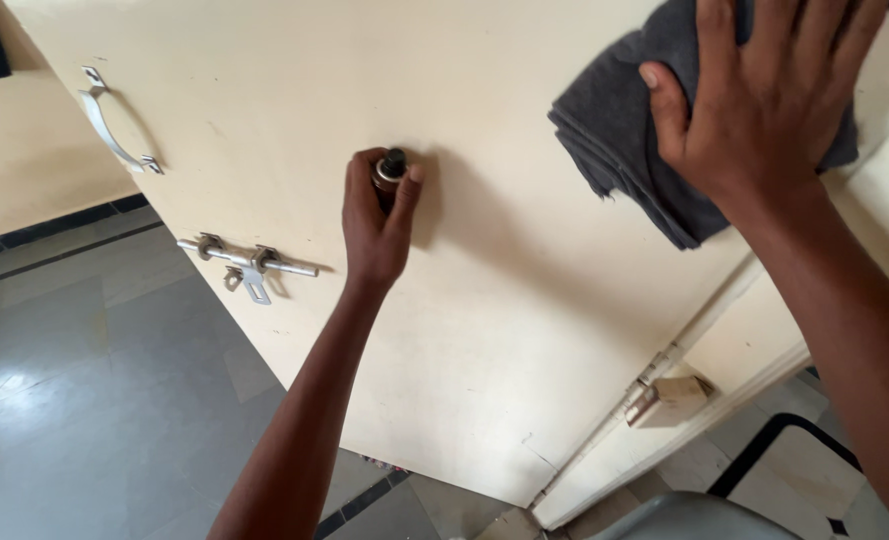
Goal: The person sprays a cleaning solution onto a white door and wipes it with a dark cloth. They clean the door surface, the handle, and the hinge area, moving from standing to sitting to reach lower sections.
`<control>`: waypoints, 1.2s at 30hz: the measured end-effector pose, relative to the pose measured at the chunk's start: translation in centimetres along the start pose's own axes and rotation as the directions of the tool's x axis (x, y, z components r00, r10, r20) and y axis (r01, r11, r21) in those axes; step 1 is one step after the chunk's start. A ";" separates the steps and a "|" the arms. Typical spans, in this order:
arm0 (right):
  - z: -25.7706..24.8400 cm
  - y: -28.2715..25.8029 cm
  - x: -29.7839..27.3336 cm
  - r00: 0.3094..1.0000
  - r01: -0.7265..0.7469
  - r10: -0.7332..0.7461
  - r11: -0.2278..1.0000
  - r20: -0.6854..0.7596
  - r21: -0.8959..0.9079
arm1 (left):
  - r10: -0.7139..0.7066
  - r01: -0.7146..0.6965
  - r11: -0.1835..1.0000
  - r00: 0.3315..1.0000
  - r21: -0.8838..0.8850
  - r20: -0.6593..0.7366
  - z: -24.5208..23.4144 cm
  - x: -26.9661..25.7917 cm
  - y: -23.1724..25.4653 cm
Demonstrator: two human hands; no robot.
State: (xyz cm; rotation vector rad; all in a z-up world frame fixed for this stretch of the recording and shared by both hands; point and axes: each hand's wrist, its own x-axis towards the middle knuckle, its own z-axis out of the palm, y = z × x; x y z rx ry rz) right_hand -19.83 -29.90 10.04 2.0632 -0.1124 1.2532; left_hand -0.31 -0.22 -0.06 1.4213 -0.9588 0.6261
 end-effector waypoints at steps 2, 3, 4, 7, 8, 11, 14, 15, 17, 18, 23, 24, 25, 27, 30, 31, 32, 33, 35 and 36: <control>0.0 -1.0 -0.5 0.997 -0.012 0.008 0.998 0.080 0.054 | -0.131 0.132 0.991 0.991 -0.016 0.034 0.2 0.0 -0.6; 0.5 -2.6 -1.0 0.993 -0.003 -0.008 0.996 0.119 0.090 | -0.196 0.197 0.980 0.979 -0.021 0.053 0.3 -0.2 -1.2; 0.2 -3.7 -0.6 0.987 0.012 -0.032 0.992 0.156 0.123 | -0.221 0.223 0.974 0.974 -0.047 0.044 -0.1 0.2 -1.0; 0.8 -9.4 -1.7 0.967 0.189 -0.189 0.982 0.172 0.017 | -0.291 0.290 0.947 0.957 -0.138 0.008 -0.3 0.6 -1.1; 1.3 -11.5 -2.6 0.968 0.212 -0.221 0.973 0.115 0.086 | -0.325 0.318 0.931 0.946 -0.178 -0.010 -0.2 0.2 -1.2; 2.5 -16.6 -5.2 0.971 0.192 -0.220 0.950 0.094 0.245 | -0.406 0.372 0.884 0.911 -0.283 -0.071 0.3 -1.1 -1.9; 3.3 -19.1 -5.6 0.990 0.126 -0.139 0.952 0.028 0.278 | -0.490 0.443 0.846 0.865 -0.296 -0.107 0.4 -1.3 -2.1; 3.5 -19.3 -5.5 0.992 0.110 -0.123 0.944 0.021 0.311 | -0.524 0.477 0.830 0.844 -0.288 -0.112 0.4 -1.2 -2.2; 3.9 -19.6 -5.3 0.996 0.077 -0.086 0.924 0.006 0.375 | -0.582 0.538 0.796 0.806 -0.278 -0.108 0.3 -0.9 -2.4; 4.0 -19.8 -5.3 0.996 0.084 -0.092 0.918 0.000 0.388 | -0.614 0.572 0.774 0.782 -0.272 -0.103 0.3 -0.9 -2.5; 4.5 -20.1 -5.0 0.991 0.118 -0.134 0.885 0.004 0.450 | -0.615 0.544 0.768 0.775 -0.338 -0.149 0.9 -0.7 -2.1; 4.7 -20.1 -4.8 0.990 0.123 -0.138 0.885 0.000 0.449 | -0.613 0.537 0.768 0.774 -0.349 -0.157 1.1 -0.5 -2.1; 4.7 -20.2 -4.7 0.990 0.128 -0.141 0.885 -0.003 0.448 | -0.605 0.526 0.774 0.779 -0.352 -0.165 1.2 -0.4 -2.1; 4.7 -20.2 -4.5 0.990 0.131 -0.143 0.881 -0.006 0.454 | -0.592 0.508 0.782 0.786 -0.361 -0.178 1.4 -0.4 -2.0; 4.6 -20.1 -4.5 0.990 0.130 -0.144 0.872 -0.006 0.472 | -0.597 0.509 0.780 0.780 -0.365 -0.187 1.6 -0.5 -2.1; 4.5 -19.9 -4.6 0.989 0.133 -0.150 0.871 -0.003 0.474 | -0.597 0.508 0.781 0.777 -0.363 -0.198 1.8 -0.6 -2.1; 4.6 -19.9 -4.5 0.988 0.134 -0.152 0.870 0.001 0.475 | -0.595 0.505 0.784 0.777 -0.360 -0.207 1.9 -0.5 -2.1; 4.6 -19.9 -4.4 0.989 0.130 -0.150 0.866 0.003 0.482 | -0.593 0.502 0.788 0.776 -0.358 -0.217 2.0 -0.4 -2.1; 4.9 -19.9 -4.3 0.990 0.117 -0.139 0.861 0.008 0.495 | -0.583 0.491 0.797 0.778 -0.352 -0.235 2.2 0.0 -2.2; 4.8 -20.0 -4.6 0.988 0.130 -0.151 0.862 0.005 0.491 | -0.586 0.494 0.796 0.773 -0.349 -0.242 2.3 -0.3 -2.1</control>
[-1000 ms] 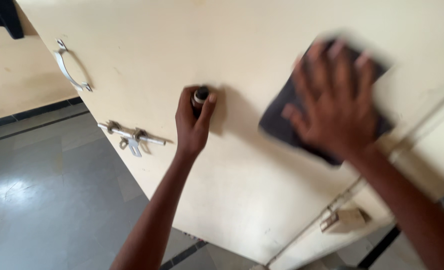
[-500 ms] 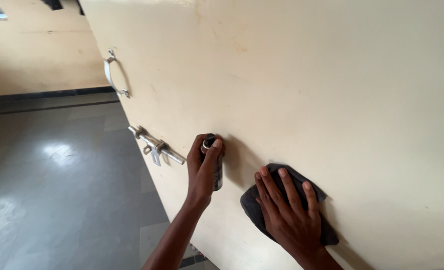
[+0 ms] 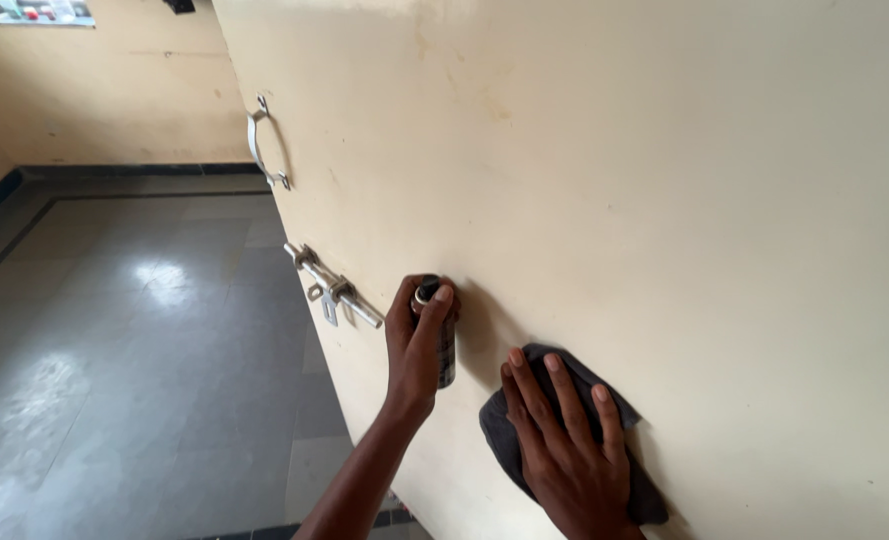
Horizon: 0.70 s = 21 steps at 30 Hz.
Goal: The person sprays a cleaning solution onto a white door and wipes it with a dark cloth. They clean the door surface, the handle, and the hinge area, moving from standing to sitting to reach lower sections.
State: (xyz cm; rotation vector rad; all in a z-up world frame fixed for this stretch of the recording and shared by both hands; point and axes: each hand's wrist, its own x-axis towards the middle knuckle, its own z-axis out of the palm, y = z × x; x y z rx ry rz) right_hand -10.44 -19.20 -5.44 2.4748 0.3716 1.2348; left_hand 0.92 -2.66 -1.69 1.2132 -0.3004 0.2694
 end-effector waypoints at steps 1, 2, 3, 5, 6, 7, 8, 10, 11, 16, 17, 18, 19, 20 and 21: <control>0.0 0.0 -0.2 1.000 0.012 -0.012 1.000 0.003 -0.005 | -0.005 0.005 1.000 1.000 -0.001 0.003 0.0 -0.2 -0.1; 0.2 0.0 -0.1 1.000 0.022 -0.022 1.000 0.003 -0.012 | -0.006 0.006 1.000 1.000 -0.001 0.008 0.0 -0.1 0.0; 0.5 -0.1 0.0 0.999 0.032 -0.032 0.999 0.010 -0.019 | -0.007 0.007 1.000 1.000 -0.001 0.013 0.0 0.0 0.1; 0.7 -0.3 0.2 0.998 0.059 -0.058 0.998 0.032 -0.034 | -0.038 0.038 0.999 0.999 0.016 0.017 -0.2 -0.1 0.4; 0.8 -0.4 0.4 0.997 0.064 -0.065 0.998 0.044 0.012 | -0.047 0.046 0.999 0.999 0.024 0.021 -0.2 0.1 0.6; 0.8 -0.5 0.6 0.996 0.069 -0.072 0.996 0.056 0.058 | -0.064 0.063 0.997 0.998 0.046 0.023 -0.3 0.2 0.9; 1.1 -0.7 1.1 0.995 0.071 -0.078 0.992 0.062 0.102 | -0.076 0.073 0.995 0.997 0.068 0.028 -0.4 0.4 1.2; 1.4 -1.1 1.8 0.993 0.077 -0.088 0.988 0.078 0.130 | -0.093 0.088 0.993 0.994 0.084 0.050 -0.7 0.9 1.5; 1.5 -1.3 2.0 0.992 0.080 -0.093 0.986 0.090 0.145 | -0.098 0.092 0.993 0.993 0.077 0.067 -1.0 1.0 1.5; 1.4 -1.7 2.4 0.994 0.088 -0.094 0.989 0.050 0.118 | -0.133 0.128 0.990 0.984 0.051 0.117 -2.1 1.3 1.1; 0.9 -1.7 2.1 0.994 0.092 -0.096 0.992 0.050 0.081 | -0.129 0.123 0.991 0.983 0.050 0.128 -2.3 1.0 1.0; 0.7 -1.5 2.2 0.995 0.078 -0.084 0.993 0.059 0.087 | -0.107 0.101 0.994 0.984 0.048 0.144 -2.4 1.3 1.1; 0.2 -1.2 2.3 0.995 0.065 -0.071 0.994 0.068 0.092 | -0.112 0.106 0.993 0.982 0.048 0.155 -2.5 1.4 1.2; -0.4 -1.0 2.1 0.995 0.051 -0.059 0.994 0.079 0.101 | -0.120 0.113 0.992 0.979 0.050 0.164 -2.6 1.2 1.3; -1.1 -0.8 1.8 0.997 0.043 -0.048 0.996 0.060 0.084 | -0.127 0.120 0.991 0.977 0.053 0.173 -2.7 0.9 1.4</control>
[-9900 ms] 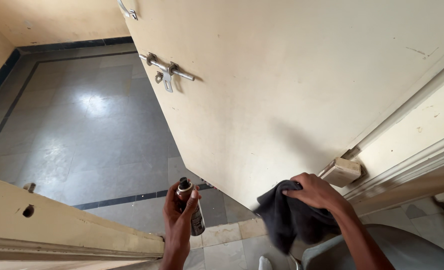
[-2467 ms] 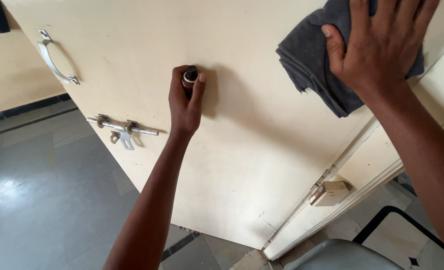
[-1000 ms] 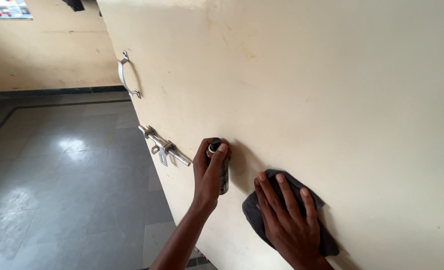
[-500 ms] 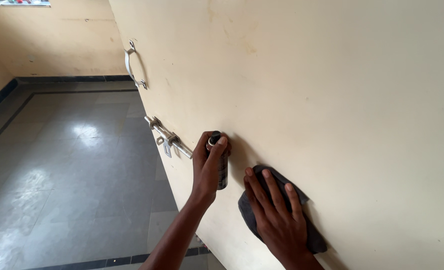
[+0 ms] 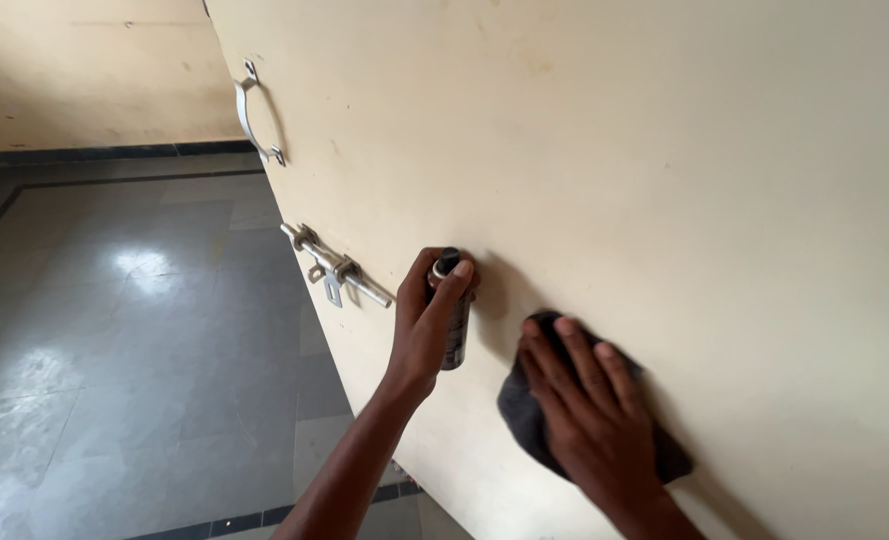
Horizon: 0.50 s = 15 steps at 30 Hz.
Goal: The person sprays a cleaning solution onto a white door and wipes it with a dark cloth. They clean the door surface, the handle, and the hinge area, moving from standing to sitting to reach lower sections.
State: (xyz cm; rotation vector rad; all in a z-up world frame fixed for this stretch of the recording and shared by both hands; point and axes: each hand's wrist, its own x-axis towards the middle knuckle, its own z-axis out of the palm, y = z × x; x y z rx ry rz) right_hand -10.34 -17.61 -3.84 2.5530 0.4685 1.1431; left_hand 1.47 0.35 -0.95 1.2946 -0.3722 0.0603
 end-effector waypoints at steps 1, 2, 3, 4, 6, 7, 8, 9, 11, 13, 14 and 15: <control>-0.5 0.2 -0.3 1.000 -0.010 0.009 1.000 -0.024 -0.015 | 0.008 -0.008 1.000 1.000 -0.004 0.013 -0.2 -0.2 0.0; -0.8 0.3 -0.6 0.999 -0.019 0.018 0.999 -0.047 -0.030 | 0.016 -0.016 1.000 1.000 -0.008 0.026 -0.3 -0.4 -0.1; -1.0 0.5 -0.7 0.997 -0.032 0.031 0.999 -0.067 -0.025 | 0.028 -0.028 1.000 0.999 -0.011 0.039 -0.5 -0.3 0.0; -1.1 0.7 -0.7 0.995 -0.045 0.043 0.999 -0.086 -0.021 | 0.026 -0.025 1.000 0.998 -0.015 0.052 -0.7 -0.1 0.1; -0.8 0.7 -1.1 0.992 -0.069 0.066 0.997 -0.108 -0.023 | 0.003 -0.002 1.000 0.997 -0.022 0.077 -1.2 0.2 -0.1; -0.5 0.6 -1.3 0.990 -0.081 0.077 0.996 -0.116 -0.030 | -0.008 0.009 1.000 0.997 -0.014 0.081 -1.6 0.4 -0.3; -0.1 0.5 -1.5 0.988 -0.093 0.088 0.995 -0.124 -0.038 | -0.019 0.020 1.000 0.996 -0.006 0.085 -2.1 0.6 -0.4; 0.5 0.5 -1.5 0.984 -0.104 0.096 0.993 -0.149 -0.047 | -0.020 0.020 1.000 0.995 0.004 0.093 -2.6 1.3 -0.4; 1.3 0.3 -1.8 0.977 -0.123 0.109 0.991 -0.185 -0.062 | 0.045 -0.044 0.999 0.996 -0.019 0.082 -3.8 2.8 -0.4; 1.9 0.8 -1.8 0.969 -0.093 0.077 0.994 -0.236 -0.058 | 0.067 -0.064 0.996 0.996 -0.056 0.057 -4.7 4.5 -0.3; 2.5 1.3 -1.2 0.960 -0.079 0.058 0.995 -0.274 -0.065 | 0.062 -0.059 0.995 0.997 -0.080 0.039 -5.1 5.4 0.0; 2.8 1.2 -1.0 0.956 -0.085 0.062 0.994 -0.287 -0.069 | 0.038 -0.036 0.994 0.999 -0.102 0.019 -5.8 5.7 0.0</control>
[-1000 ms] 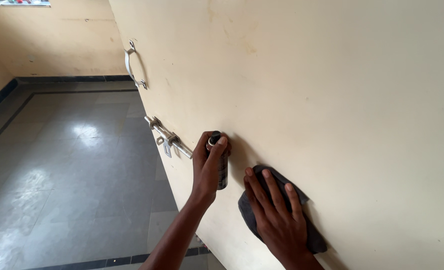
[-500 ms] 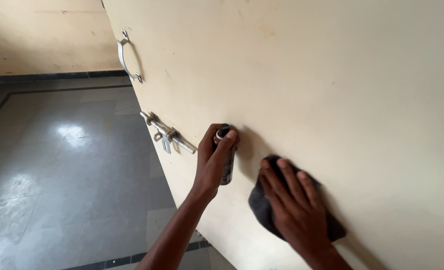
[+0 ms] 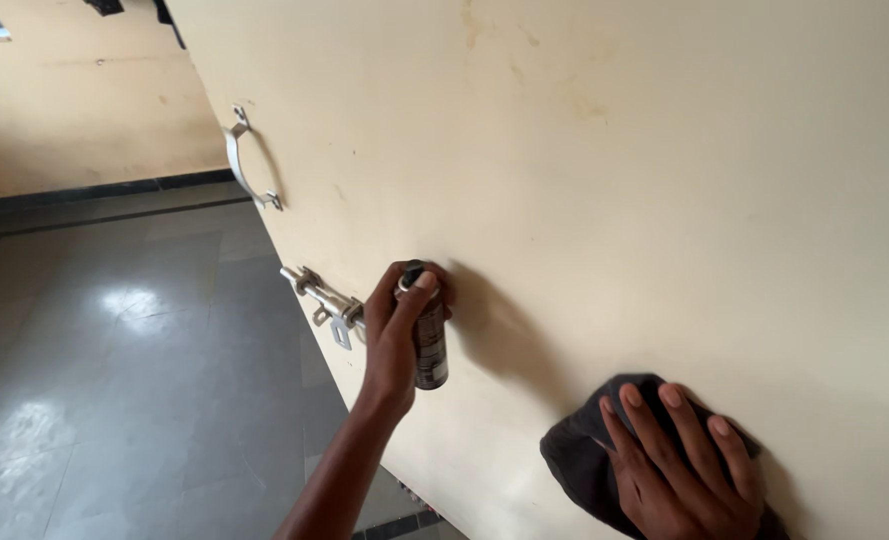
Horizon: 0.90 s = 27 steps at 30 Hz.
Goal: The person sprays a cleaning solution onto a white door and wipes it with a dark cloth. They clean the door surface, the handle, and the hinge area, moving from standing to sitting to reach lower sections.
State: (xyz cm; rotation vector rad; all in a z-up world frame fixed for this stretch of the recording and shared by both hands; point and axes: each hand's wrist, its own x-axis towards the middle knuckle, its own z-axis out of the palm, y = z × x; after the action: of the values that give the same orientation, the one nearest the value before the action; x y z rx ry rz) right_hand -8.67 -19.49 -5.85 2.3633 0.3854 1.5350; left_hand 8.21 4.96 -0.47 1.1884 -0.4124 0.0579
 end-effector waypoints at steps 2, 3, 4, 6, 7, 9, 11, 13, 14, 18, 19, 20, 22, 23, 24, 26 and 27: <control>0.3 -0.4 -0.3 1.000 -0.010 0.009 1.000 -0.022 -0.015 | 0.004 -0.004 1.000 0.998 -0.002 0.063 -1.2 0.9 0.0; 0.4 -0.5 -0.5 1.000 -0.015 0.015 1.000 0.010 -0.002 | 0.004 -0.004 1.000 0.995 -0.005 0.095 -1.6 1.1 -0.1; 0.7 -0.4 -0.4 0.999 -0.019 0.019 1.000 0.035 0.006 | -0.004 0.006 1.000 0.995 -0.017 0.103 -1.8 1.6 -0.1; 1.3 -0.6 -0.1 0.999 -0.008 0.008 1.000 0.048 0.006 | -0.028 0.033 0.999 0.993 -0.041 0.116 -2.2 1.9 -0.2; 1.6 -0.8 0.2 0.999 0.008 -0.008 1.000 0.037 -0.003 | -0.034 0.037 0.999 0.993 -0.032 0.110 -2.3 2.0 -0.2; 2.0 -1.0 0.9 1.000 0.013 -0.013 1.000 0.021 -0.007 | -0.043 0.045 0.999 0.995 -0.020 0.095 -2.3 2.2 -0.3; 2.2 -1.2 1.6 1.000 -0.010 0.010 1.000 0.013 0.002 | 0.019 -0.018 1.000 0.995 -0.007 0.093 -2.3 2.5 -0.6; 1.9 -1.3 2.4 0.998 -0.008 0.010 1.000 0.057 -0.026 | 0.053 -0.054 0.999 0.995 0.008 0.083 -2.6 2.7 -0.9; 1.6 -1.0 3.1 0.997 -0.009 0.012 0.999 0.077 -0.043 | 0.062 -0.064 0.998 0.995 0.013 0.077 -2.6 3.0 -0.9; -0.8 1.7 5.7 0.997 0.039 -0.034 0.996 0.064 -0.083 | 0.100 -0.100 0.995 0.991 -0.002 0.090 -2.6 3.5 -0.7; -1.4 2.8 6.5 0.997 0.057 -0.052 0.993 0.049 -0.107 | 0.080 -0.079 0.997 0.993 -0.014 0.089 -2.6 3.4 -0.6; -1.9 4.0 7.4 0.997 0.071 -0.068 0.989 0.025 -0.130 | 0.064 -0.062 0.998 0.994 -0.024 0.086 -2.6 3.5 -0.5; -2.5 5.5 8.9 0.996 0.086 -0.087 0.978 0.001 -0.189 | 0.050 -0.047 0.998 0.994 -0.030 0.094 -2.8 3.5 -0.2; -2.6 6.1 9.6 0.996 0.090 -0.093 0.972 -0.003 -0.216 | 0.053 -0.050 0.998 0.993 -0.026 0.106 -2.9 3.5 -0.1; -2.4 6.6 10.3 0.995 0.092 -0.095 0.967 0.000 -0.239 | 0.056 -0.054 0.998 0.991 -0.023 0.117 -3.0 3.6 0.1; -2.0 7.0 11.1 0.996 0.087 -0.083 0.953 0.027 -0.289 | 0.062 -0.062 0.998 0.990 -0.002 0.127 -3.2 3.6 0.2; -1.6 6.9 11.3 0.996 0.083 -0.070 0.947 0.051 -0.311 | 0.065 -0.067 0.998 0.989 0.007 0.133 -3.3 3.5 0.3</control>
State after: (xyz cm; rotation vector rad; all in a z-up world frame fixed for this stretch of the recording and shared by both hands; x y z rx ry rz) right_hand -5.29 -21.36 6.88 2.1037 0.2035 1.3964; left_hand 12.33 7.43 0.02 1.1940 -0.5690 0.0384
